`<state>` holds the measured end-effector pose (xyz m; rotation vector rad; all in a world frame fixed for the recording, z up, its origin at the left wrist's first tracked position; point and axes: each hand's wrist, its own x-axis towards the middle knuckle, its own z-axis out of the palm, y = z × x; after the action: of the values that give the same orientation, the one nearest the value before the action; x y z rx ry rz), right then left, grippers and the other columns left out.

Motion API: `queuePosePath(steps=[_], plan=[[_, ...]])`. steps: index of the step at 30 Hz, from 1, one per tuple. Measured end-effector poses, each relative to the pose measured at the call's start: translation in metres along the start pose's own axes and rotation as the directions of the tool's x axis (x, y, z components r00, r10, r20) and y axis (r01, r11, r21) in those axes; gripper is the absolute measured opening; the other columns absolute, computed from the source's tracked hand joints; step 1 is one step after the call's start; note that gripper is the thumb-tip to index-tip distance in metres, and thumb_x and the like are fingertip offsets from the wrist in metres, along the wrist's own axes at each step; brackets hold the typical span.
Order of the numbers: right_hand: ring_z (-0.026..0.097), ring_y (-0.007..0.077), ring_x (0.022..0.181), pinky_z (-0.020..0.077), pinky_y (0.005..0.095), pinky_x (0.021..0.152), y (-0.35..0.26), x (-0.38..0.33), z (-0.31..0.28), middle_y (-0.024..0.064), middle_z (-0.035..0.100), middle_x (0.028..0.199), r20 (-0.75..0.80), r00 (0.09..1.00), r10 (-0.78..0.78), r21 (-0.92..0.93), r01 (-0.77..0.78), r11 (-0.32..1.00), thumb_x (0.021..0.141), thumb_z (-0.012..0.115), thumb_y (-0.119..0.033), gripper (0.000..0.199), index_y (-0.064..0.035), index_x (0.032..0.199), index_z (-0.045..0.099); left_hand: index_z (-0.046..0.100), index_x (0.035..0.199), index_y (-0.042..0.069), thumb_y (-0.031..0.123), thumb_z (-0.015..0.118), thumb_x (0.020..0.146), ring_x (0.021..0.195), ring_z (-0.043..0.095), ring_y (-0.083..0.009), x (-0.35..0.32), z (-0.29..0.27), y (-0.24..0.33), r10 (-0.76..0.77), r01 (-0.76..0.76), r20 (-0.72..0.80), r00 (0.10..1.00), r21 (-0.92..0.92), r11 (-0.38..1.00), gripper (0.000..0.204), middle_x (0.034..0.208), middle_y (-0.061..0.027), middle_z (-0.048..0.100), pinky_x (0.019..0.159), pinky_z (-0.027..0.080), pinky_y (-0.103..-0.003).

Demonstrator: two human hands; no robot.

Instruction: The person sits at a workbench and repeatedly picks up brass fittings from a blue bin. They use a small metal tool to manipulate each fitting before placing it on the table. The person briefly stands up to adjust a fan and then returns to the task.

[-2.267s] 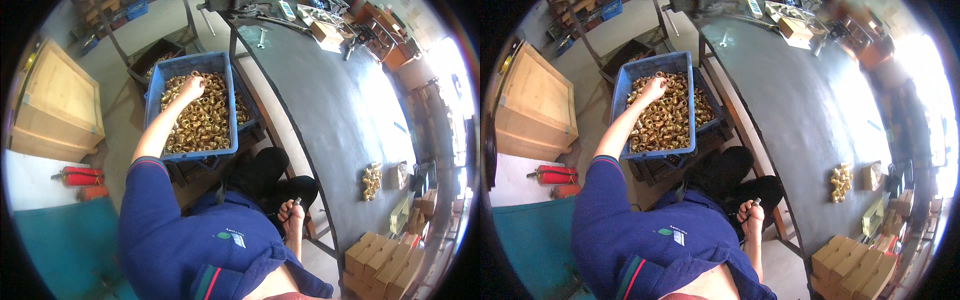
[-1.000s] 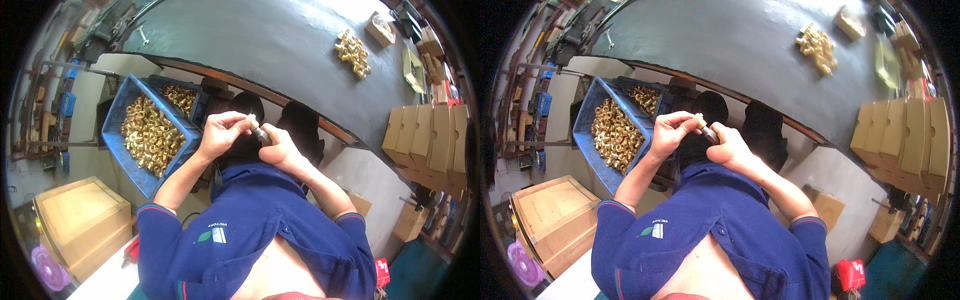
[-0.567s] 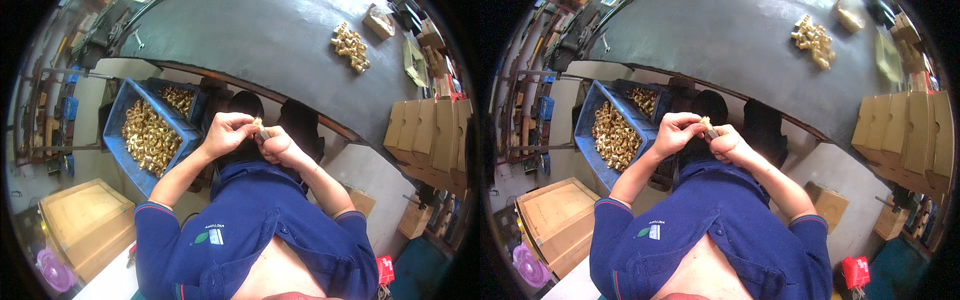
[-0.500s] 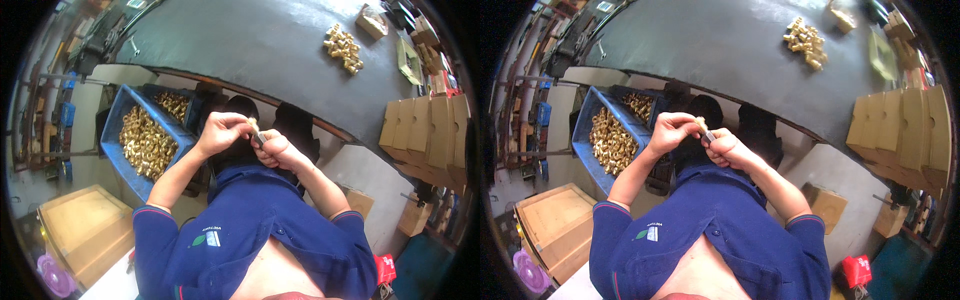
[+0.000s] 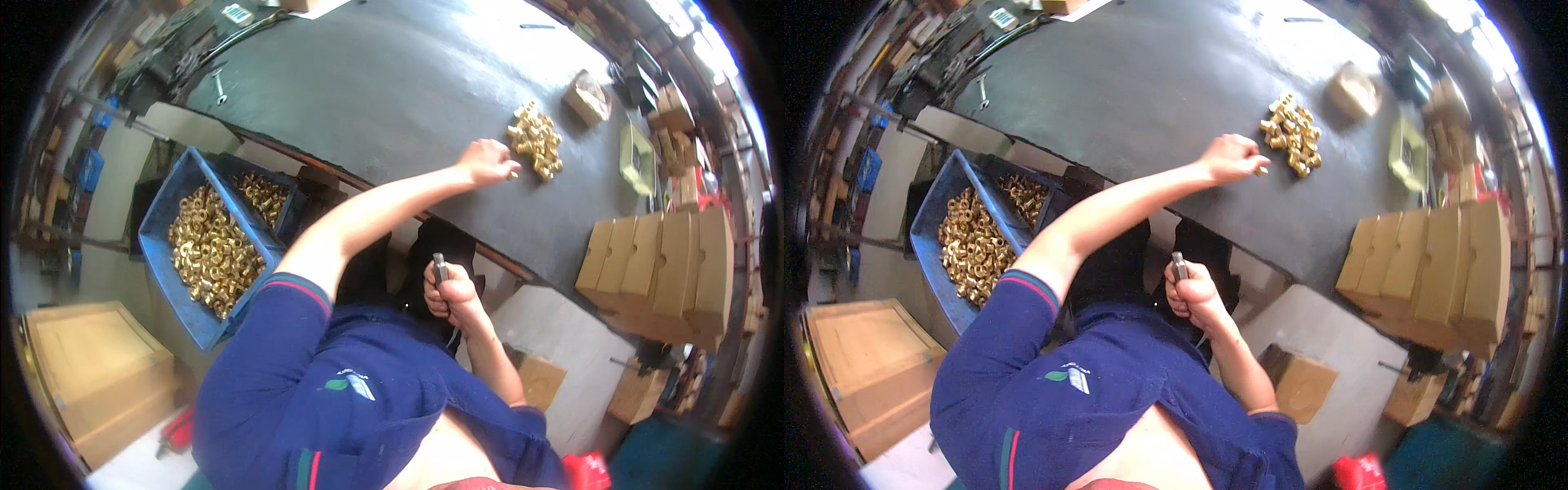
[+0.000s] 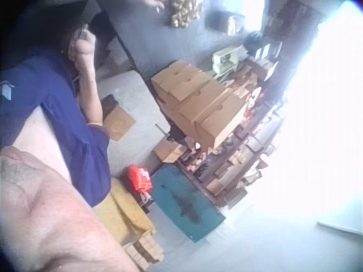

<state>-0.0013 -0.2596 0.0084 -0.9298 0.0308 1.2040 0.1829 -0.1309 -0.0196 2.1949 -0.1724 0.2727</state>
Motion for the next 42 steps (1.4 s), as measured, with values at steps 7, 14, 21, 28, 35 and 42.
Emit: queuePosePath(steps=[7,14,21,28,35,42], plan=[[0.027,0.0072,0.038,0.0214,0.0208,0.033,0.012,-0.014,-0.018,0.0001,0.034,0.053,-0.170,0.984,-0.043,0.028,0.048,0.998,0.069,0.048,-0.009,0.011,-0.0088,0.077,0.041,0.052,0.091,0.006,0.012,0.057,0.071,0.081,0.062,-0.0324,0.031,0.029,0.028,0.031,-0.048,0.084,0.996,0.209,0.977,0.021,0.086,-0.0180,0.062,0.068,0.049,-0.042],[0.030,0.0077,0.038,0.0238,0.0201,0.033,0.023,-0.003,-0.025,0.0002,0.035,0.053,-0.103,0.995,-0.011,-0.037,0.007,0.999,0.072,0.058,-0.022,0.022,-0.0085,0.078,0.041,0.058,0.099,0.005,0.019,0.063,0.076,0.064,0.061,-0.0335,-0.081,-0.112,-0.016,0.262,-0.229,-0.161,0.952,0.198,0.953,0.028,0.066,-0.0137,0.062,0.058,0.047,-0.040],[0.031,0.0077,0.039,0.0231,0.0201,0.033,0.023,0.014,-0.008,-0.0002,0.036,0.054,-0.099,0.993,0.062,-0.139,-0.076,0.987,0.066,0.066,-0.030,0.034,-0.0088,0.077,0.041,0.057,0.104,-0.003,0.002,0.053,0.076,0.060,0.059,-0.0105,-0.312,-0.300,-0.115,-0.506,0.441,-0.591,0.629,-0.264,0.858,0.028,0.069,-0.0062,0.063,0.057,0.050,-0.024],[0.031,0.0087,0.038,0.0249,0.0217,0.035,0.017,0.033,0.038,0.0014,0.037,0.054,-0.074,0.993,0.095,-0.306,-0.113,0.945,0.056,0.043,-0.005,0.015,-0.0075,0.071,0.040,0.060,0.104,0.004,0.031,0.060,0.079,0.092,0.060,-0.0291,-0.372,-0.291,-0.229,-0.627,0.893,-0.638,0.447,0.276,0.356,0.037,0.096,-0.0177,0.062,0.078,0.048,-0.039],[0.033,0.0090,0.038,0.0244,0.0223,0.035,0.023,0.030,0.044,0.0027,0.039,0.052,-0.123,0.988,0.088,-0.348,-0.126,0.929,0.056,0.042,-0.002,0.014,-0.0063,0.070,0.041,0.065,0.094,0.007,0.027,0.061,0.080,0.076,0.064,-0.0220,-0.372,-0.302,-0.218,-0.669,0.855,-0.612,0.423,0.024,0.518,0.024,0.085,-0.0102,0.066,0.065,0.050,-0.038],[0.036,0.0074,0.049,0.0269,0.0239,0.042,0.012,0.040,0.073,-0.0003,0.041,0.056,-0.084,0.996,0.021,-0.700,-0.075,0.710,0.061,0.043,0.000,0.009,-0.0068,0.066,0.042,0.059,0.091,0.000,0.017,0.052,0.089,0.066,0.064,-0.0196,-0.327,-0.291,-0.053,-0.623,0.036,-0.341,0.704,-0.859,0.511,0.019,0.079,-0.0116,0.063,0.063,0.054,-0.032]])
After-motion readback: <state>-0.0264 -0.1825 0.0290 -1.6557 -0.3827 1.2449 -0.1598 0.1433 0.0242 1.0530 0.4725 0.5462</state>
